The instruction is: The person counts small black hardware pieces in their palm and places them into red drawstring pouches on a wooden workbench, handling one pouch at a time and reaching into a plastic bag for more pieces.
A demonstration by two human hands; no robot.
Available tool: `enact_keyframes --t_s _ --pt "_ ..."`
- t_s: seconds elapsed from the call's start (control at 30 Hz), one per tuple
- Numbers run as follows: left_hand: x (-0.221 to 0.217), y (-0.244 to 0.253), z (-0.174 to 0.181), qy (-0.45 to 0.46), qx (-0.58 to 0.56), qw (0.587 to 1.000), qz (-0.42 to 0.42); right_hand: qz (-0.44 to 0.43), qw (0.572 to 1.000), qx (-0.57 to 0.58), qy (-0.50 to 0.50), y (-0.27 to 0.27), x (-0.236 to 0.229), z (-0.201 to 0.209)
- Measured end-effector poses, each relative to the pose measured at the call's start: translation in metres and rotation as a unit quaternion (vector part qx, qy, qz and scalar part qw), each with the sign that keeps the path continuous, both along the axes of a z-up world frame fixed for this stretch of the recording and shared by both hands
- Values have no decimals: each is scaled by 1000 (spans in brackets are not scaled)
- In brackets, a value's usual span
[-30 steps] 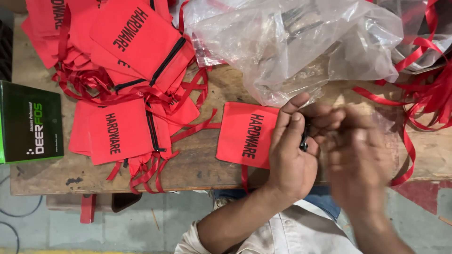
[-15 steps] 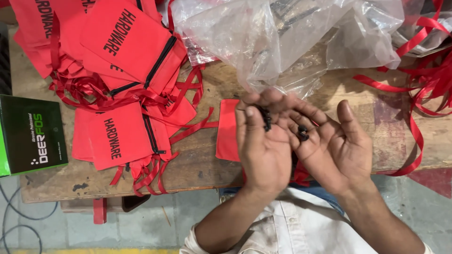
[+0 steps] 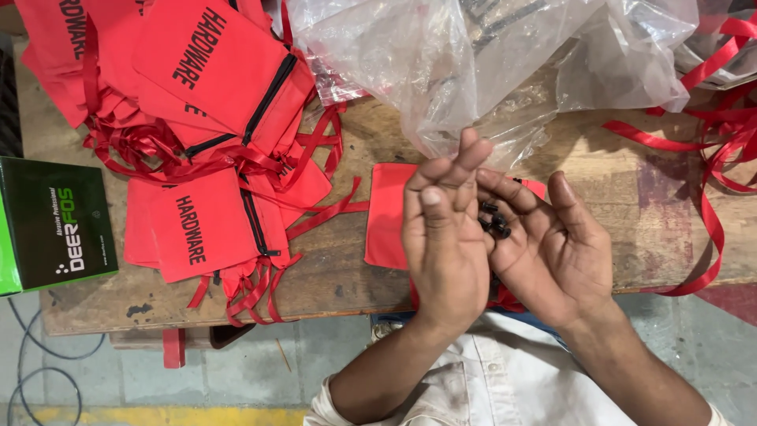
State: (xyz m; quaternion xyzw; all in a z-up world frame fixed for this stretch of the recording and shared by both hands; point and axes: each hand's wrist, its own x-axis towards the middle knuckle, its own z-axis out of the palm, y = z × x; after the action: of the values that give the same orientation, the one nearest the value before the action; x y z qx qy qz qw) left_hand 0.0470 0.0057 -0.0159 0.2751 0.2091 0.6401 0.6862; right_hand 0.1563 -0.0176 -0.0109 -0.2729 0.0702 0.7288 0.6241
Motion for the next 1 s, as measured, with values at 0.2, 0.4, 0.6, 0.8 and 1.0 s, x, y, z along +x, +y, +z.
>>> enact_keyframes --t_s 0.2,0.4,0.6,0.8,1.0 --pt "-36 7 5 -142 -62 988 0 8 999 53 6 4 2 11" --pt "-61 5 -1 -189 -138 972 -20 33 992 125 9 4 7 4" --pt "-62 6 1 -245 -153 953 -86 79 971 190 -121 6 9 5" --pt "-61 7 2 -353 -150 914 -136 38 989 137 -34 3 11 -7" --pt "-65 3 -2 -297 -106 935 -163 52 987 125 -85 4 10 -10"
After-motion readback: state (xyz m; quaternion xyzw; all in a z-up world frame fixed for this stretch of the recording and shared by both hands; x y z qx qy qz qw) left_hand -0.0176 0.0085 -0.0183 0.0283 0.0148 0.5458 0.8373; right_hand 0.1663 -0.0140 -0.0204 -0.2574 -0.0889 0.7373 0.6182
